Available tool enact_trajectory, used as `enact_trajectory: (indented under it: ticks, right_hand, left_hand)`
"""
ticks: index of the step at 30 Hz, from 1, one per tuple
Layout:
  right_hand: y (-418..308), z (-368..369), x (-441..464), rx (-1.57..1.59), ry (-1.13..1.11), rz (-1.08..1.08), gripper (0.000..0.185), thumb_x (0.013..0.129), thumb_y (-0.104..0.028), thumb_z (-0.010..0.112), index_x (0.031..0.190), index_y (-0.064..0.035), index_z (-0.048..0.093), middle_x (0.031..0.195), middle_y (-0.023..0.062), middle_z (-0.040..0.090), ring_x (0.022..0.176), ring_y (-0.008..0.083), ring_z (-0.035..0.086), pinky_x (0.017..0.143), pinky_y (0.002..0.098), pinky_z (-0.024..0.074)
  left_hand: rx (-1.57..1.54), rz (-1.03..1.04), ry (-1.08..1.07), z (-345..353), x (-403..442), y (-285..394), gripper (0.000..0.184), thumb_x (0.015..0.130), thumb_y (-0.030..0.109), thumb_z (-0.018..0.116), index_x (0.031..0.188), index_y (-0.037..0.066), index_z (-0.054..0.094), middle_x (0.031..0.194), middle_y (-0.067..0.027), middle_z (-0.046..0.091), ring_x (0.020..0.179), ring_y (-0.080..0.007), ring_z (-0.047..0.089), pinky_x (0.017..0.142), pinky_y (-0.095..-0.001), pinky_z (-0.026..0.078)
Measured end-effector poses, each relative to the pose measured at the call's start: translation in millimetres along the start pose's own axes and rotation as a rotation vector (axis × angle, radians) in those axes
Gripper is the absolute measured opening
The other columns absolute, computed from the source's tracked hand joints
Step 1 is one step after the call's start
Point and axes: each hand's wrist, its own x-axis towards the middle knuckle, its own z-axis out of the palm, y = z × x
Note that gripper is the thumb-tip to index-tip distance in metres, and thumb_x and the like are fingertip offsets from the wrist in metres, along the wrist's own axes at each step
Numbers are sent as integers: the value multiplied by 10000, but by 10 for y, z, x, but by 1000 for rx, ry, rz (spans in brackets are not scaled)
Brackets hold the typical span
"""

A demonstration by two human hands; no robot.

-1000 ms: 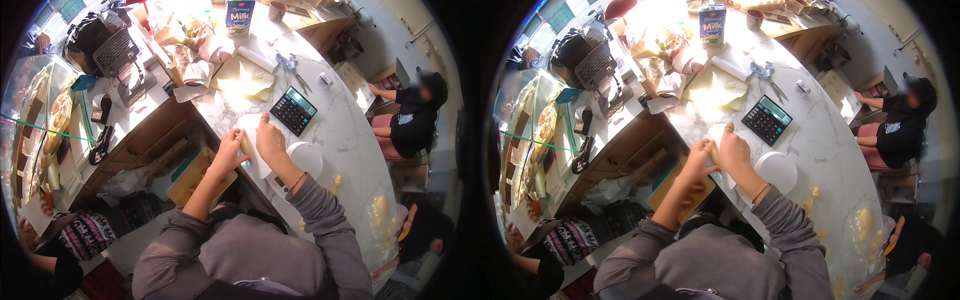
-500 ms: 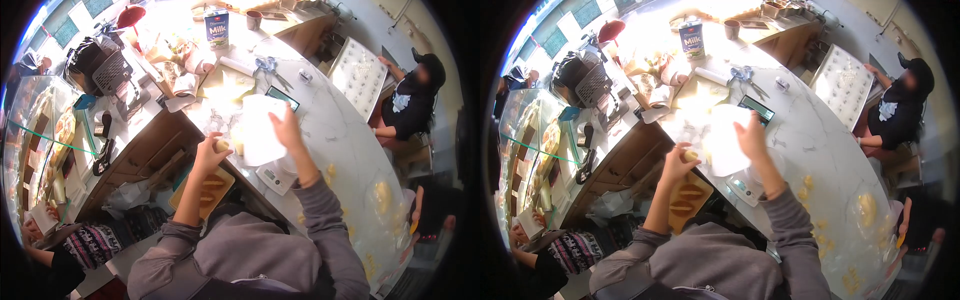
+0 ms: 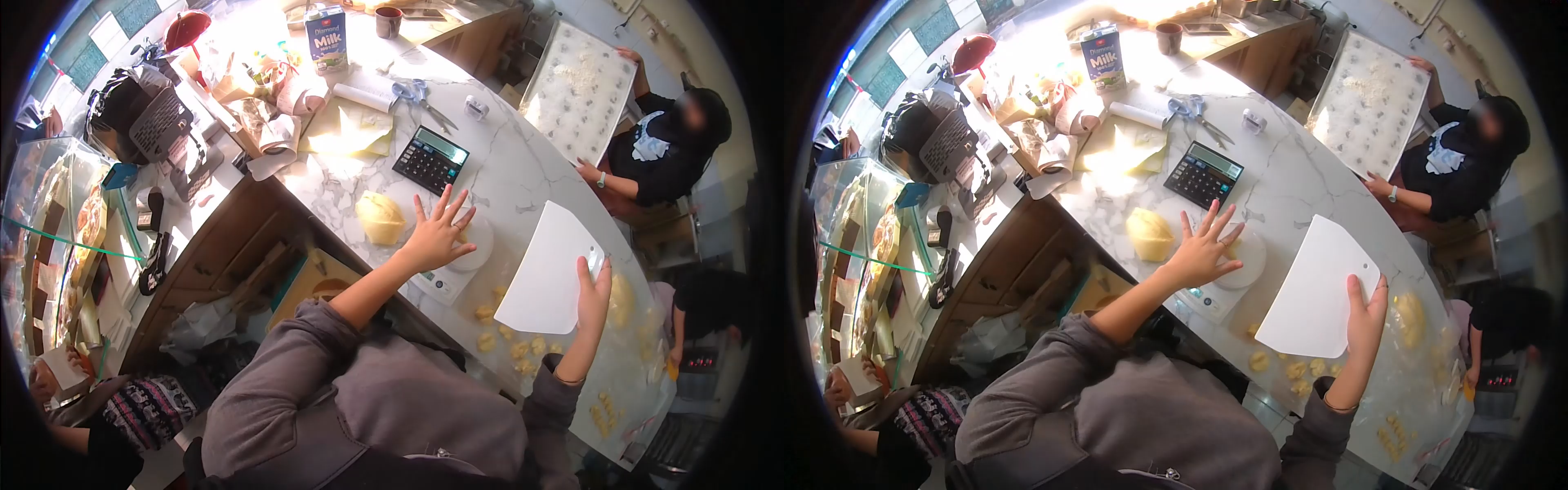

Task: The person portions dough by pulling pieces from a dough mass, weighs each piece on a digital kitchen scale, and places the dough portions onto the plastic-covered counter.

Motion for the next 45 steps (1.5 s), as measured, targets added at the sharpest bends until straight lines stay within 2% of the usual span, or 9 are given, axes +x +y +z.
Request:
enact_trajectory:
  ticks: [4,6,8,12,15,30,37,43,45]
  right_hand:
    - [27,179,12,49,-82,42,399,874,-177,568,1187,31,431,1100,107,546,995,166,512,877,280,394]
    - [20,425,90,40,-137,29,405,859,-142,576,1187,35,418,1095,123,546,975,169,522,856,280,413]
    - [87,814,172,68,-246,-3,412,850,-106,566,1197,35,394,1099,127,542,961,164,527,841,279,426]
    - [-186,1903,199,-132,-418,-96,516,796,-118,570,1215,61,327,1000,239,589,947,318,596,815,362,461]
    - [-144,2613,192,-416,-474,-249,520,771,-108,523,1189,110,304,781,325,575,754,451,583,657,473,483]
    - [-372,3263,-116,-663,-629,-235,508,811,-80,472,1259,107,322,771,240,622,730,349,639,626,416,518]
    - [-270,3645,177,-570,-496,-233,492,799,-81,467,1229,120,338,751,241,623,727,354,639,630,419,523]
    - [15,3011,538,-308,-342,-207,613,756,-185,618,1226,86,334,895,300,592,847,431,590,747,425,489]
    - [32,2504,692,-111,-211,-251,547,771,-198,651,1184,40,384,997,256,581,935,326,590,794,352,467]
  left_hand:
    - [-180,-124,207,-408,-245,-335,593,804,329,607,1323,146,386,1427,-88,246,1353,-303,153,1009,-649,97]
    - [-225,-211,431,-419,-443,-812,431,796,28,555,1217,70,470,1317,-122,404,1285,-325,314,1045,-495,230]
    - [-220,-315,410,-471,-593,-1207,400,796,-39,457,1192,5,489,1273,-176,454,1242,-339,368,1006,-371,333]
    - [-171,-142,217,-521,-636,-1472,306,766,-37,492,1059,-47,578,1034,-204,596,1052,-325,537,904,-339,423]
    - [-266,-359,71,-682,-619,-1311,245,736,-17,543,965,-46,623,967,-184,616,949,-323,565,828,-347,451]
    - [-135,-178,188,-765,-805,-1310,281,659,54,630,937,16,648,910,-132,627,861,-318,564,755,-355,464]
    - [-139,-359,100,-761,-679,-1411,216,664,113,637,841,-12,626,740,-156,609,677,-262,592,640,-332,466]
    - [-382,-549,255,-706,-960,-1274,161,724,108,631,849,6,635,615,-58,585,618,-114,578,567,-250,462]
    - [-463,-568,281,-815,-967,-1130,140,747,67,618,872,11,643,751,-61,601,692,-95,586,578,-231,473]
